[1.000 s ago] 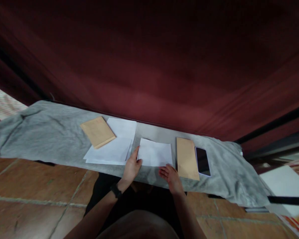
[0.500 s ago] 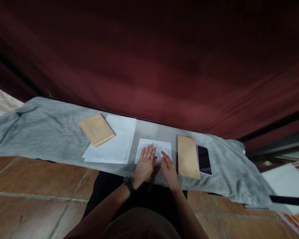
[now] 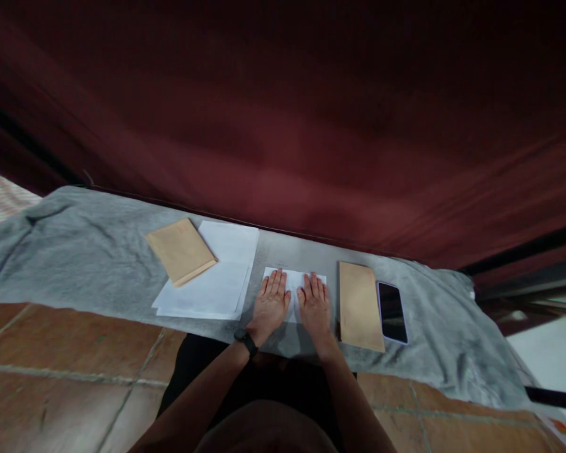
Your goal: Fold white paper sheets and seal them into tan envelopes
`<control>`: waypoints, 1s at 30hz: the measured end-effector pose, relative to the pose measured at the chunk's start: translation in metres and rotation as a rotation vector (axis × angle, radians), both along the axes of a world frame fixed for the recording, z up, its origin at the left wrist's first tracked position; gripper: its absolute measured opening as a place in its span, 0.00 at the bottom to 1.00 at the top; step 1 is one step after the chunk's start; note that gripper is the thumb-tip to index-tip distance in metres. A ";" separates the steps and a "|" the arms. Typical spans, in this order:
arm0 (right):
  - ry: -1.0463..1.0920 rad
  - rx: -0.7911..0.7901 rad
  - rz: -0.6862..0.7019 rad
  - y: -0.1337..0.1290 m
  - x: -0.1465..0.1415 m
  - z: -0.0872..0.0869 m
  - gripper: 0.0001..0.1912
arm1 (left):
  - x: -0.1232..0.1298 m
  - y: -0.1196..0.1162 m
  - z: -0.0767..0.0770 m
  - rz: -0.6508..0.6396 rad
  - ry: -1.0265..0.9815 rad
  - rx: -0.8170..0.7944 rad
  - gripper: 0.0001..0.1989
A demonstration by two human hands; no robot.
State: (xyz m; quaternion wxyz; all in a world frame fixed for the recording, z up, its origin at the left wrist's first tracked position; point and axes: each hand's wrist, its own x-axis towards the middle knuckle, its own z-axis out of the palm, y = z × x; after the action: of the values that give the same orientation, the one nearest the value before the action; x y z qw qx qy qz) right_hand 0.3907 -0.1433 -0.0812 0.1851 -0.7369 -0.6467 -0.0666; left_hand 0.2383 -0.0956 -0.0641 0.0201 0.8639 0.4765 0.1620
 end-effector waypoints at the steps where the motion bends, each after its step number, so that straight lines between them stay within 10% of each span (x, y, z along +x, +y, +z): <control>1: 0.000 0.007 -0.025 0.001 0.001 -0.001 0.27 | 0.000 0.001 0.000 0.019 -0.005 0.004 0.28; 9: -0.005 0.049 -0.109 0.001 0.002 0.003 0.28 | -0.002 0.003 0.004 0.067 -0.015 0.005 0.29; 15: -0.038 -0.045 0.186 0.001 -0.014 0.008 0.22 | -0.003 0.000 0.015 0.031 0.033 0.006 0.27; 30: -0.004 -0.002 0.009 -0.006 -0.003 0.002 0.29 | -0.013 -0.011 0.007 -0.057 0.043 0.018 0.27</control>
State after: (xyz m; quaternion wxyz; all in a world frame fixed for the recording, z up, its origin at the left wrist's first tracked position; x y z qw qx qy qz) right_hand 0.3877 -0.1494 -0.0795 0.1833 -0.7341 -0.6504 -0.0667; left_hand 0.2257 -0.1068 -0.0571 0.0069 0.8804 0.4508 0.1471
